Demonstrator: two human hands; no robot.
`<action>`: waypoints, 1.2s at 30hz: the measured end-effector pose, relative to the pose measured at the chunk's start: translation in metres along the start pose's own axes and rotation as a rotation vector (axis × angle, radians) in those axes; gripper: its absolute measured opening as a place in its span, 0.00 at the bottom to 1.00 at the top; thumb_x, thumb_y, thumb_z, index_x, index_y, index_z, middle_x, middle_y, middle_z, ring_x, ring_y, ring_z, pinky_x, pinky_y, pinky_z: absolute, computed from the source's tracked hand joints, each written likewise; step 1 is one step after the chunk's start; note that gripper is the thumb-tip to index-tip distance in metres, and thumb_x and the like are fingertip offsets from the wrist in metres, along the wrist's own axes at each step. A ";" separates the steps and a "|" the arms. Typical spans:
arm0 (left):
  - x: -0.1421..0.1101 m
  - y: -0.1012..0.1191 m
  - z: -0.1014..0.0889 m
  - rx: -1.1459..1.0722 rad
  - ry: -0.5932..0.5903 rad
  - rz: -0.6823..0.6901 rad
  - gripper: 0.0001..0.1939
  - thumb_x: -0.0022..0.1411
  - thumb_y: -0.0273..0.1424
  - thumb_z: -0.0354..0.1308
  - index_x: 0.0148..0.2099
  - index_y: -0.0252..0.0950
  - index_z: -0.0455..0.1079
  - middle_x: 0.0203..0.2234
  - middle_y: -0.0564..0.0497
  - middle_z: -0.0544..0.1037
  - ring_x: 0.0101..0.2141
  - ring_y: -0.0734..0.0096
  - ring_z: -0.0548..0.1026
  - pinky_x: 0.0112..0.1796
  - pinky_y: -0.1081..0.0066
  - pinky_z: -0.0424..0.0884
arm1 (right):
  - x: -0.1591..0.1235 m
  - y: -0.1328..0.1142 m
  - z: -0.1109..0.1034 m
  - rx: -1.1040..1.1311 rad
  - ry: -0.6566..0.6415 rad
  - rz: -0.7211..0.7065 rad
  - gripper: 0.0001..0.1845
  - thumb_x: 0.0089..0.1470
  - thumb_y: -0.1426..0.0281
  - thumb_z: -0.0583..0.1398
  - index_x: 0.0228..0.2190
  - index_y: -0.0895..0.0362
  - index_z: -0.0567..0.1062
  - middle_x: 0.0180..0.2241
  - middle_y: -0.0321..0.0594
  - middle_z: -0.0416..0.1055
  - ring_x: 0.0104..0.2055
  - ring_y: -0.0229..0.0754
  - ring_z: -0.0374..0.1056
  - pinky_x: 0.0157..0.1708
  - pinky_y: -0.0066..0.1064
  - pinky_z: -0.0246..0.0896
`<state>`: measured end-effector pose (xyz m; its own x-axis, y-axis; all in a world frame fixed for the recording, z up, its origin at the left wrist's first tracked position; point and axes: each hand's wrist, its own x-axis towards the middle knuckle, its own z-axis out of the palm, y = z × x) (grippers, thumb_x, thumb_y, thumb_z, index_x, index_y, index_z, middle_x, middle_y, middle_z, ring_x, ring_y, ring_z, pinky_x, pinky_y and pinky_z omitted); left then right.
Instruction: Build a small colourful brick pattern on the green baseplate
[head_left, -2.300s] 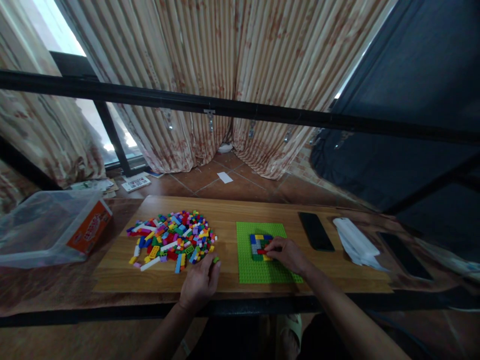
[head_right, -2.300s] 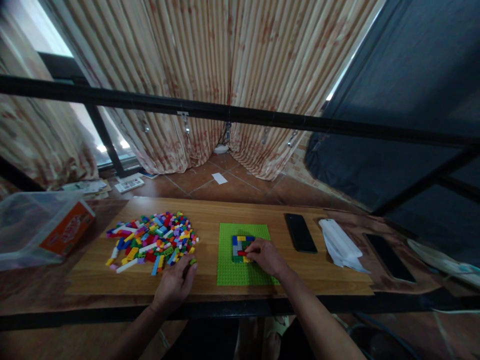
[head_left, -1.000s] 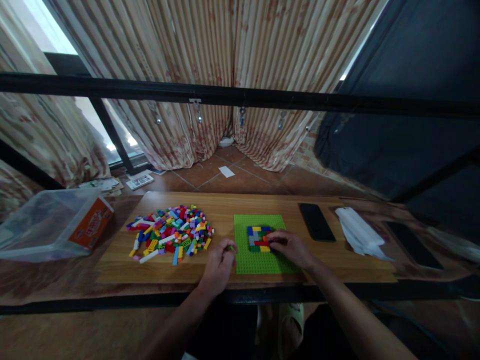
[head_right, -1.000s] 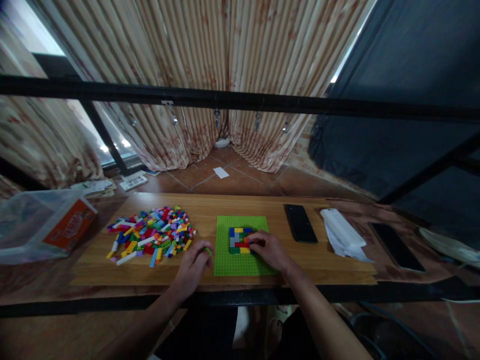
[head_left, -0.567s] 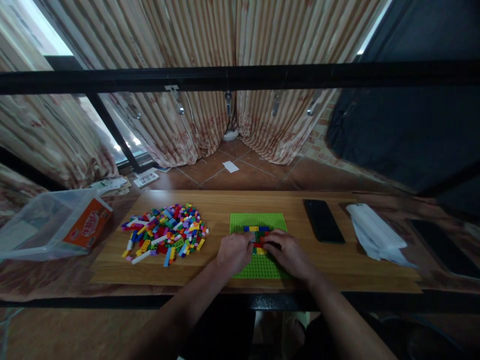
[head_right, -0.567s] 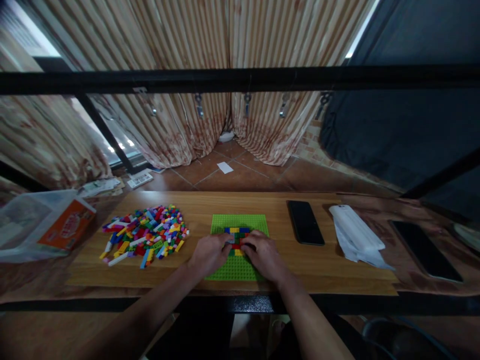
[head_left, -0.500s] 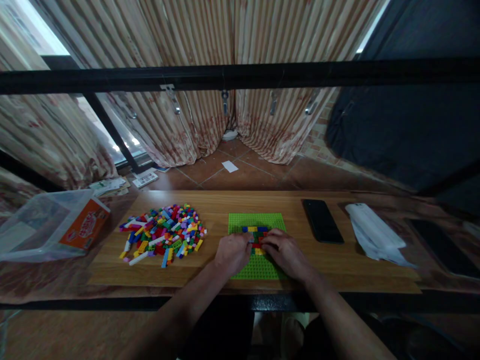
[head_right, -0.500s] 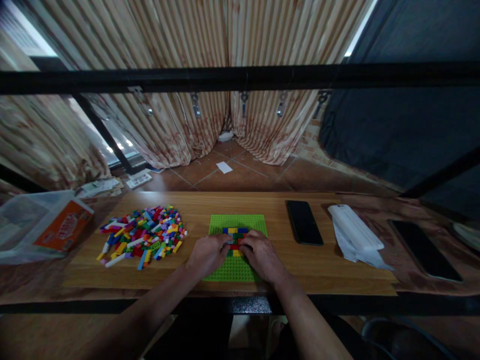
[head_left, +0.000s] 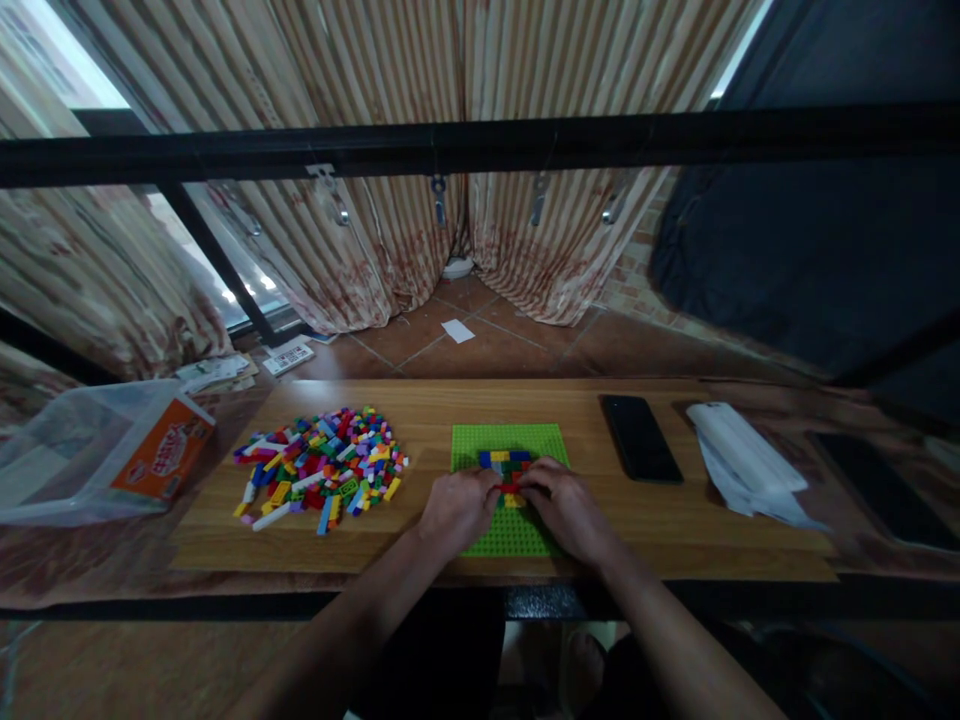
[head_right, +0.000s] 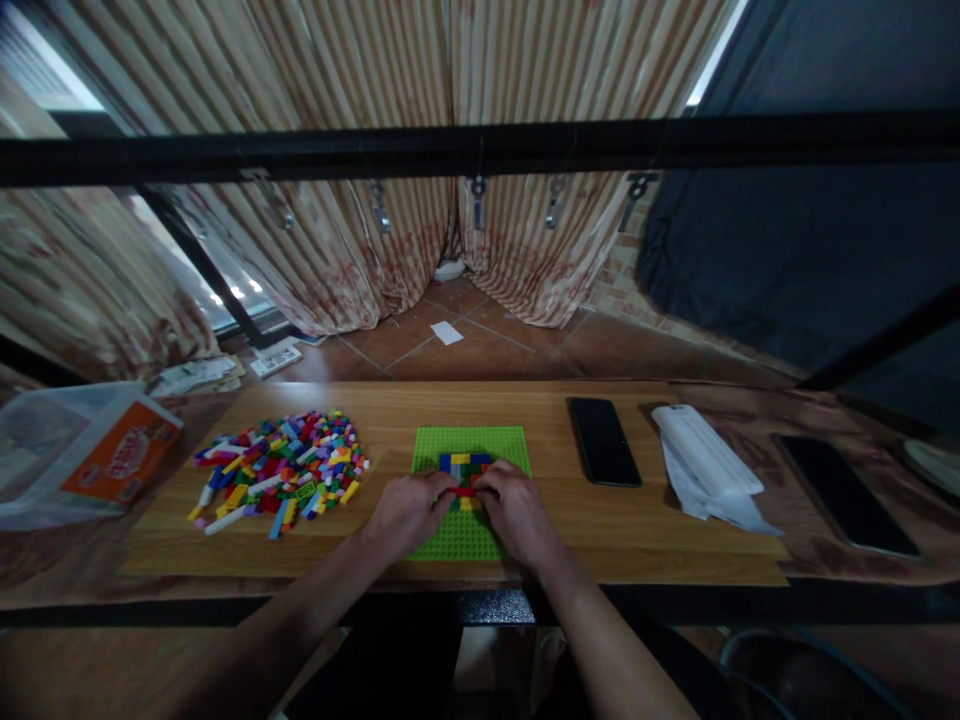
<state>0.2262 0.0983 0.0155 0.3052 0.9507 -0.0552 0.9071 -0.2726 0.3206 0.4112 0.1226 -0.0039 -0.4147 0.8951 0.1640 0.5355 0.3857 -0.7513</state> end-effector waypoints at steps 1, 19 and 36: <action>0.000 0.001 0.001 0.002 0.001 -0.013 0.12 0.66 0.33 0.46 0.42 0.40 0.71 0.36 0.49 0.78 0.36 0.68 0.76 0.37 0.72 0.69 | 0.000 0.001 0.000 0.021 0.002 0.012 0.08 0.54 0.74 0.58 0.30 0.53 0.77 0.33 0.38 0.70 0.38 0.41 0.67 0.41 0.35 0.62; 0.009 0.007 -0.003 0.012 -0.049 -0.062 0.10 0.61 0.29 0.49 0.39 0.37 0.73 0.32 0.46 0.79 0.35 0.64 0.78 0.38 0.67 0.71 | 0.005 0.012 -0.008 0.133 0.004 0.137 0.10 0.55 0.66 0.57 0.32 0.52 0.79 0.35 0.39 0.75 0.38 0.42 0.70 0.42 0.36 0.62; 0.009 0.014 -0.010 0.060 -0.111 -0.046 0.11 0.62 0.27 0.48 0.40 0.34 0.71 0.31 0.43 0.78 0.36 0.61 0.78 0.39 0.66 0.71 | 0.006 0.012 0.002 0.118 0.033 0.128 0.07 0.51 0.68 0.60 0.25 0.53 0.77 0.30 0.37 0.74 0.34 0.41 0.69 0.40 0.34 0.62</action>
<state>0.2390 0.1043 0.0289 0.2899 0.9411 -0.1738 0.9356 -0.2405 0.2584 0.4144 0.1321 -0.0134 -0.3235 0.9427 0.0817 0.4911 0.2411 -0.8371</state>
